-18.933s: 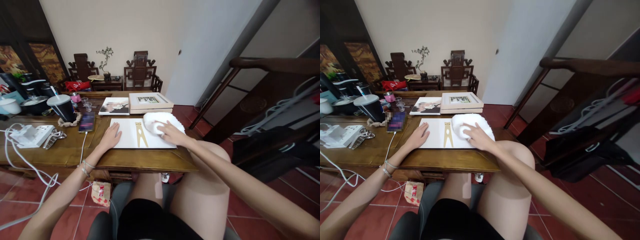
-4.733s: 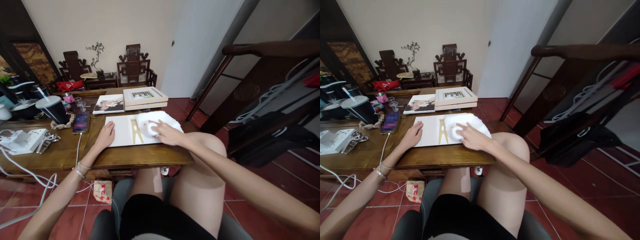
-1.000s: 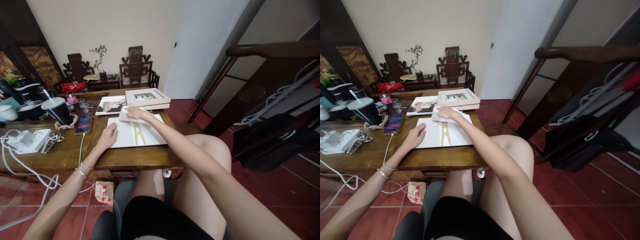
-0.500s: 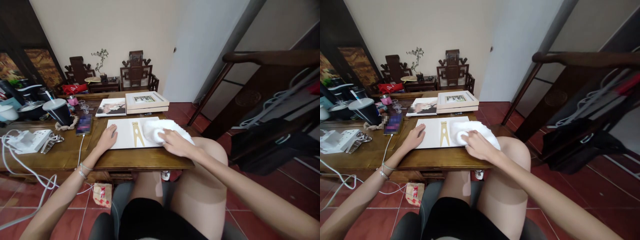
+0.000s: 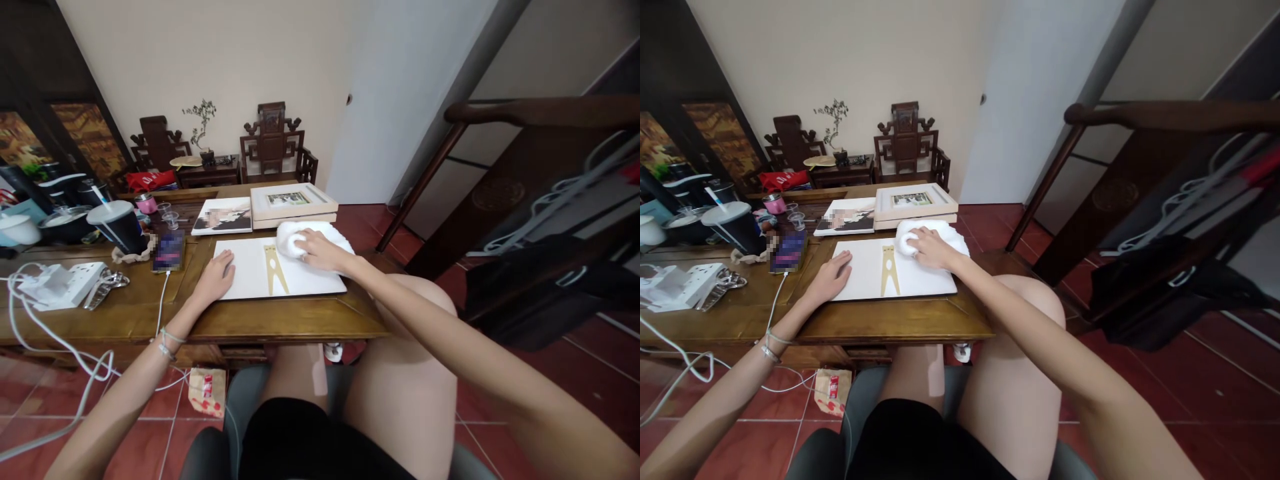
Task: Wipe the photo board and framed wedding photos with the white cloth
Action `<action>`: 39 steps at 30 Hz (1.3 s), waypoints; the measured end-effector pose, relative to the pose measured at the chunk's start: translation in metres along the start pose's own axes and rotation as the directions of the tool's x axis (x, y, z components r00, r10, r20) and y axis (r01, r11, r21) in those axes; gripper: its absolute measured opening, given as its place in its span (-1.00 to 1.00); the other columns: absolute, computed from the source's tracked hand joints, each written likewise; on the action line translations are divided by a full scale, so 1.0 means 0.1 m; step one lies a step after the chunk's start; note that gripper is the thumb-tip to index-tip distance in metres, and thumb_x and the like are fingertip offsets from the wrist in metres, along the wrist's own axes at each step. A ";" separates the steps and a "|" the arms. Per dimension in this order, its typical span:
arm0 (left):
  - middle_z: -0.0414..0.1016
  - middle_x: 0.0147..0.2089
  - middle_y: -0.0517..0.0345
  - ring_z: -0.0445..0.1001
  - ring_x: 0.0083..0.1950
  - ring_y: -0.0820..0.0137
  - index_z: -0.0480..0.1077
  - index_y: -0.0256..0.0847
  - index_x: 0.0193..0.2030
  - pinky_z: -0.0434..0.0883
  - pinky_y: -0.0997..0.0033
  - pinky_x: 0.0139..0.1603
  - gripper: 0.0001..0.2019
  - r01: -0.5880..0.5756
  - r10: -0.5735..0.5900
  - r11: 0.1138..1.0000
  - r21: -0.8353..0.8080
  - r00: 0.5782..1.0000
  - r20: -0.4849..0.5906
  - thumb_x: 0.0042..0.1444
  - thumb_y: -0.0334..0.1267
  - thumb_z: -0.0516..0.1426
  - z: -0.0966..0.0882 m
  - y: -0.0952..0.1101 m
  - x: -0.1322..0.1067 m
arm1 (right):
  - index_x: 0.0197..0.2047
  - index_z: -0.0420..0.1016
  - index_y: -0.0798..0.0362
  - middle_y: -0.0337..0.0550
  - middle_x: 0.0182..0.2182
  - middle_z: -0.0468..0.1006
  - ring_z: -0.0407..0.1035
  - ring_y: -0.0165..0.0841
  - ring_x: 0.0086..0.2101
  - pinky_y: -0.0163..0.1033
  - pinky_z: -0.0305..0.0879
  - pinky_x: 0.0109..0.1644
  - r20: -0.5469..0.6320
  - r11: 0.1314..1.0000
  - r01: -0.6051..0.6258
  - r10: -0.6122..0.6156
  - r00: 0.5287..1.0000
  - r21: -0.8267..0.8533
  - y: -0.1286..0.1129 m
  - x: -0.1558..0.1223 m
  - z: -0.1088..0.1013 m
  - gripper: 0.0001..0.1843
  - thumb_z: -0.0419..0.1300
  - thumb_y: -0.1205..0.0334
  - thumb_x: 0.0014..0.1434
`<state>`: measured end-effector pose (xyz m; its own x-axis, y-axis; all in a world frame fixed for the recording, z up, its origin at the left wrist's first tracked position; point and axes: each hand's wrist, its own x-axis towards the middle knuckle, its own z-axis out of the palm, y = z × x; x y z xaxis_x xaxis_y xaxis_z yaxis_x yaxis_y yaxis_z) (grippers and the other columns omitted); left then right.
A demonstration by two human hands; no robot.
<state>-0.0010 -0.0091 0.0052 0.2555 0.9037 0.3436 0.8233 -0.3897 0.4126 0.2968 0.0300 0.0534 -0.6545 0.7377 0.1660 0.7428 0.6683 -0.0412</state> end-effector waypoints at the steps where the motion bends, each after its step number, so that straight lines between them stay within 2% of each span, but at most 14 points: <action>1: 0.35 0.30 -0.17 0.21 0.40 0.12 0.41 -0.32 0.13 0.14 -0.02 0.40 -0.58 0.001 -0.001 1.000 -0.007 1.000 -0.004 0.22 -0.26 -0.06 0.00 0.00 0.00 | -0.10 0.44 0.15 0.22 0.15 0.36 0.17 0.05 0.13 0.19 0.14 0.12 -0.006 1.000 -0.011 0.011 1.000 -0.001 0.04 0.07 0.03 -0.66 -0.01 0.42 0.08; 4: 0.37 0.29 -0.14 0.24 0.38 0.12 0.42 -0.29 0.13 0.14 -0.02 0.40 -0.59 0.007 -0.007 1.000 -0.019 1.000 -0.016 0.21 -0.26 -0.05 -0.01 -0.01 0.01 | -0.03 0.43 0.15 0.21 0.23 0.30 0.08 0.06 0.23 0.24 0.07 0.17 -0.016 1.000 -0.020 0.020 1.000 0.002 0.07 0.15 0.11 -0.62 -0.01 0.43 0.10; 6: 0.37 0.29 -0.14 0.25 0.38 0.12 0.42 -0.28 0.13 0.14 -0.01 0.40 -0.59 0.007 -0.007 1.000 -0.023 1.000 -0.015 0.20 -0.26 -0.03 -0.01 -0.02 0.01 | -0.06 0.44 0.16 0.22 0.21 0.33 0.08 0.04 0.25 0.22 0.06 0.20 -0.009 1.000 0.002 -0.002 1.000 0.007 0.05 0.07 0.15 -0.65 0.00 0.43 0.10; 11: 0.34 0.31 -0.18 0.22 0.39 0.11 0.40 -0.32 0.14 0.14 -0.03 0.40 -0.58 0.004 -0.004 1.000 0.013 1.000 0.002 0.22 -0.26 -0.05 0.03 -0.04 0.03 | -0.24 0.46 0.04 0.05 0.03 0.50 0.27 -0.03 0.12 0.07 0.19 0.13 0.020 0.985 0.127 -0.130 0.991 0.115 -0.09 -0.53 0.08 -0.76 0.06 0.43 0.02; 14: 0.34 0.31 -0.18 0.21 0.40 0.10 0.40 -0.30 0.13 0.13 -0.06 0.39 -0.59 -0.003 0.003 1.000 0.027 1.000 0.000 0.23 -0.27 -0.06 0.05 -0.03 0.03 | -0.24 0.47 0.00 -0.02 -0.09 0.54 0.38 -0.09 -0.03 -0.02 0.25 0.07 0.057 0.978 0.107 -0.119 0.991 0.178 -0.15 -0.91 -0.11 -0.75 0.05 0.40 0.04; 16: 0.34 0.31 -0.15 0.20 0.40 0.11 0.39 -0.28 0.13 0.13 -0.07 0.39 -0.60 -0.005 0.005 1.000 0.028 1.000 0.007 0.23 -0.28 -0.06 0.05 -0.03 0.02 | -0.25 0.48 -0.01 -0.05 -0.17 0.56 0.41 -0.12 -0.11 -0.07 0.27 0.02 0.105 0.974 0.064 -0.089 0.991 0.218 -0.17 -1.02 -0.25 -0.76 0.04 0.37 0.06; 18: 0.33 0.32 -0.13 0.20 0.40 0.12 0.39 -0.26 0.14 0.14 -0.06 0.39 -0.61 0.004 -0.004 1.000 0.030 1.000 0.015 0.23 -0.28 -0.05 0.04 -0.02 0.02 | -0.27 0.48 0.00 -0.06 -0.23 0.58 0.41 -0.12 -0.15 -0.10 0.29 -0.01 0.136 0.964 0.018 -0.056 0.989 0.264 -0.15 -0.97 -0.36 -0.77 0.02 0.34 0.08; 21: 0.33 0.32 -0.10 0.20 0.40 0.15 0.39 -0.24 0.14 0.14 -0.03 0.40 -0.61 0.012 -0.012 1.000 0.027 1.000 0.017 0.22 -0.29 -0.05 0.02 -0.01 0.01 | -0.31 0.46 0.03 -0.07 -0.27 0.59 0.42 -0.12 -0.16 -0.10 0.30 -0.01 0.105 0.949 -0.031 -0.002 0.995 0.313 -0.09 -0.64 -0.43 -0.77 -0.02 0.34 0.08; 26: 0.35 0.31 -0.13 0.22 0.39 0.13 0.41 -0.25 0.14 0.14 -0.03 0.39 -0.59 0.018 -0.018 1.000 -0.001 1.000 0.007 0.21 -0.27 -0.04 -0.01 0.00 0.01 | -0.25 0.46 0.06 -0.03 -0.19 0.59 0.42 -0.10 -0.13 -0.06 0.32 -0.01 0.046 0.962 -0.084 0.074 0.996 0.262 0.13 0.07 -0.35 -0.71 -0.04 0.38 0.03; 29: 0.35 0.30 -0.16 0.24 0.38 0.12 0.41 -0.30 0.13 0.15 0.00 0.39 -0.58 0.013 -0.013 1.000 -0.003 1.000 0.004 0.21 -0.26 -0.04 -0.02 0.01 0.01 | -0.21 0.46 0.07 0.04 -0.13 0.58 0.42 -0.08 -0.10 -0.03 0.31 0.01 0.048 0.970 -0.094 0.086 0.995 0.224 0.21 0.28 -0.25 -0.69 -0.04 0.39 0.06; 31: 0.36 0.29 -0.17 0.25 0.38 0.13 0.41 -0.31 0.13 0.15 0.03 0.40 -0.58 0.008 -0.008 1.000 0.007 1.000 0.002 0.21 -0.25 -0.05 -0.02 0.00 0.02 | -0.19 0.45 0.09 0.09 -0.11 0.57 0.41 -0.06 -0.07 0.03 0.29 0.05 0.053 0.977 -0.086 0.077 0.996 0.196 0.19 0.27 -0.17 -0.69 -0.05 0.39 0.07; 33: 0.37 0.29 -0.15 0.25 0.38 0.14 0.42 -0.30 0.13 0.15 0.04 0.40 -0.58 0.006 -0.006 1.000 0.016 1.000 -0.002 0.21 -0.26 -0.05 -0.01 0.00 0.02 | -0.18 0.45 0.10 0.12 -0.03 0.54 0.35 -0.03 0.04 0.13 0.22 0.13 0.061 0.983 -0.063 0.053 0.997 0.171 0.12 0.15 -0.07 -0.70 -0.02 0.40 0.05; 37: 0.35 0.30 -0.13 0.23 0.39 0.14 0.41 -0.28 0.13 0.13 0.03 0.41 -0.59 0.015 -0.014 1.000 0.018 1.000 -0.008 0.22 -0.25 -0.05 0.02 -0.02 0.02 | -0.22 0.45 0.09 0.12 0.25 0.32 0.03 0.02 0.30 0.33 -0.02 0.26 0.057 0.988 0.112 -0.118 0.991 0.109 -0.15 -0.35 0.07 -0.71 0.04 0.46 -0.03; 39: 0.35 0.31 -0.13 0.22 0.39 0.13 0.40 -0.28 0.14 0.13 0.00 0.41 -0.59 0.016 -0.016 1.000 0.019 1.000 -0.004 0.22 -0.26 -0.05 0.03 -0.02 0.02 | -0.26 0.44 0.06 0.09 0.27 0.29 -0.01 0.00 0.32 0.31 -0.01 0.27 0.043 0.973 0.196 -0.203 0.978 0.122 -0.29 -0.63 0.03 -0.70 0.04 0.49 -0.06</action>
<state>-0.0010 -0.0056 0.0027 0.2404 0.9089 0.3407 0.8369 -0.3719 0.4017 0.3159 -0.0357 0.0409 -0.7969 0.5904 0.1280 0.5771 0.8066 -0.1274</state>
